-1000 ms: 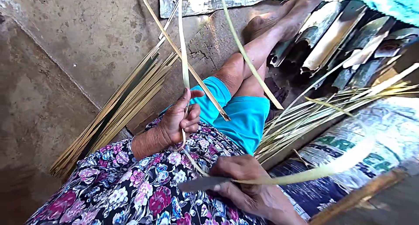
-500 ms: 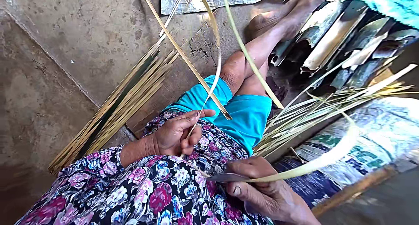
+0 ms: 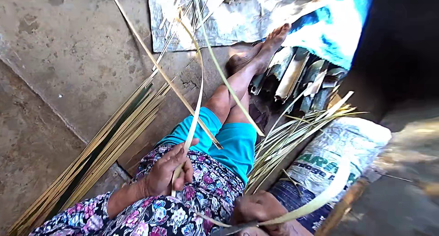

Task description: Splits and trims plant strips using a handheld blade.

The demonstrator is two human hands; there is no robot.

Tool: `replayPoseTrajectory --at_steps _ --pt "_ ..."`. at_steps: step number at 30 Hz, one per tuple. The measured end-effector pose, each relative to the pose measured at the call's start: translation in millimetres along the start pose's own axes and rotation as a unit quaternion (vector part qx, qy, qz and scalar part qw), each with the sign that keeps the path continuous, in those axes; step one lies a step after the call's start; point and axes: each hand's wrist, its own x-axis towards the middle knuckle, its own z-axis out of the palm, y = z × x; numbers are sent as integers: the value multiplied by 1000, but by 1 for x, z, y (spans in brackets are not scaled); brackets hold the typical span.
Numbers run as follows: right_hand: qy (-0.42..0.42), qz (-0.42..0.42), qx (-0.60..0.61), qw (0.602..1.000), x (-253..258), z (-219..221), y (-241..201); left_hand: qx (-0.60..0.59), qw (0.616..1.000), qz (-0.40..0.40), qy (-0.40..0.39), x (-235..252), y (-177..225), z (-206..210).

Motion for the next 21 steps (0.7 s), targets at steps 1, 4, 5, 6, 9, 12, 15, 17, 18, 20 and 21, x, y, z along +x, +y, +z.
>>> replayPoseTrajectory --at_steps 1,4,5,6,9,12,15,17,18,20,21 --pt "-1 3 -6 1000 0 0 -2 9 999 8 -37 0 -2 -2" --pt "23 4 -6 1000 3 4 0 -9 989 14 -148 2 -6 -9" --pt "30 5 -6 1000 4 6 1 -14 986 19 -166 0 -6 -9" --pt "30 3 -4 1000 5 7 1 -17 984 22 -177 -2 -6 -9" --pt "33 3 29 999 2 1 -8 -20 980 10 -196 -6 -5 -12" --pt "64 21 6 998 -13 -27 -35 7 987 7 -158 -12 -2 -14" --pt "66 66 -81 992 -21 -59 -37 26 996 45 -68 -5 11 -15" --pt "99 130 -110 980 -10 -67 -13 18 995 95 -1 4 25 -20" --pt "114 165 -118 972 2 -67 -1 14 992 122 16 9 34 -25" --pt "117 211 -98 965 31 -64 21 41 983 174 46 16 50 -31" --pt "109 235 -60 964 44 -60 31 61 976 197 74 18 56 -29"
